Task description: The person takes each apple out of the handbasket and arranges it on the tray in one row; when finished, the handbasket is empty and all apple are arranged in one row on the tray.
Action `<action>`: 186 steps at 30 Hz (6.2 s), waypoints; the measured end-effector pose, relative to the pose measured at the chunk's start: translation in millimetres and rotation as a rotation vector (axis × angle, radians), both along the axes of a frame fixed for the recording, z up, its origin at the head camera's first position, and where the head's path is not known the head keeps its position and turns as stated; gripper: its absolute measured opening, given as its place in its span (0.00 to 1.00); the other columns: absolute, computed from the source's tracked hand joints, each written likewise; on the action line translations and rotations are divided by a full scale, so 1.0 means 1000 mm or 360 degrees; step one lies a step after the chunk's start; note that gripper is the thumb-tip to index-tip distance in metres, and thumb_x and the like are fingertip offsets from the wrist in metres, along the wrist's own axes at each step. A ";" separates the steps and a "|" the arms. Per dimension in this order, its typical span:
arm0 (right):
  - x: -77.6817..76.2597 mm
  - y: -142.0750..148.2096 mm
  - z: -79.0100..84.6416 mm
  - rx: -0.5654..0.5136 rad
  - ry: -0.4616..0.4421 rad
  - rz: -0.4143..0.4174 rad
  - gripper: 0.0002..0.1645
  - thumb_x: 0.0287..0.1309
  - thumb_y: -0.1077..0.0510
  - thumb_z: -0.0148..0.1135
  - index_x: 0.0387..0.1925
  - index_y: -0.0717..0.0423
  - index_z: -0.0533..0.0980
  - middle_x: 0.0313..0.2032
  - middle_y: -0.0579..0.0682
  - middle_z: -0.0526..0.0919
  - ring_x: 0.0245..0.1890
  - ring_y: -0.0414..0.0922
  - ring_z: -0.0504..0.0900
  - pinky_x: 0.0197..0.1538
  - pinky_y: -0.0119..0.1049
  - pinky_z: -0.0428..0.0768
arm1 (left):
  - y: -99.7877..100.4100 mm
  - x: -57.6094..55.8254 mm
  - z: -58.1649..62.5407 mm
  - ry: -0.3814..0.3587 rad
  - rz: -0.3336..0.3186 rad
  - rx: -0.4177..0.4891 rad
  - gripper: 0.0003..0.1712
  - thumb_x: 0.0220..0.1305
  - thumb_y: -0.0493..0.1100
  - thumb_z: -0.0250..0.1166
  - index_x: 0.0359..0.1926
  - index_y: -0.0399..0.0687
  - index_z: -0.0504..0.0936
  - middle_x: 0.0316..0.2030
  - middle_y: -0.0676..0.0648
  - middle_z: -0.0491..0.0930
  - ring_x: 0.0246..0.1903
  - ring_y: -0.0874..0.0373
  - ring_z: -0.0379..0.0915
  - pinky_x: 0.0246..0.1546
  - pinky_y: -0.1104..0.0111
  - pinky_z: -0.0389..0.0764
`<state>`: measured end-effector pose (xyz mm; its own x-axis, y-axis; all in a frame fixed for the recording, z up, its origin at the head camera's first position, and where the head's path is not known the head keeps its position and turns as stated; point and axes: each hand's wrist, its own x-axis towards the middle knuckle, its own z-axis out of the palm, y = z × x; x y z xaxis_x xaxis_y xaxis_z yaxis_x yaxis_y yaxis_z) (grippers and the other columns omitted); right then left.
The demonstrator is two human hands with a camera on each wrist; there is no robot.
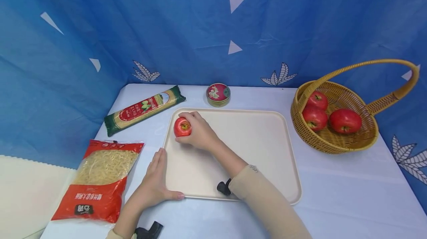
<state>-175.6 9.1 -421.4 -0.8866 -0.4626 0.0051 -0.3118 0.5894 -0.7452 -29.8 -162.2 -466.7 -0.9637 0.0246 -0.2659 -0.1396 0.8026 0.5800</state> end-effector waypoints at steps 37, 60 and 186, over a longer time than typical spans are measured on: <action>-0.006 -0.026 -0.003 0.0249 -0.0020 0.0073 0.49 0.41 0.33 0.70 0.65 0.35 0.62 0.55 0.46 0.71 0.52 0.42 0.75 0.48 0.40 0.82 | -0.001 0.000 -0.001 0.0003 -0.0032 -0.0028 0.91 0.14 0.80 0.72 0.74 0.51 0.29 0.75 0.46 0.30 0.74 0.45 0.27 0.69 0.43 0.48; 0.002 -0.018 0.005 0.0289 0.0110 0.0116 0.55 0.39 0.30 0.70 0.68 0.33 0.56 0.65 0.43 0.64 0.60 0.43 0.67 0.51 0.45 0.80 | -0.001 0.000 -0.002 0.0006 -0.0037 -0.0063 0.91 0.13 0.82 0.70 0.74 0.53 0.28 0.75 0.47 0.30 0.75 0.47 0.26 0.71 0.46 0.44; 0.018 0.397 0.032 0.0736 0.0108 -0.1561 0.55 0.58 0.44 0.59 0.72 0.56 0.36 0.68 0.71 0.43 0.64 0.74 0.53 0.52 0.72 0.66 | 0.004 0.000 0.000 -0.0082 0.0029 -0.0042 0.90 0.14 0.80 0.71 0.74 0.59 0.27 0.75 0.49 0.28 0.75 0.47 0.26 0.70 0.46 0.47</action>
<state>-157.3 405.6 -389.7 -0.8756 0.4771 0.0750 0.4156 0.8235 -0.3861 -30.1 -157.9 -466.7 -0.9490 -0.0004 -0.3152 -0.1832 0.8146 0.5503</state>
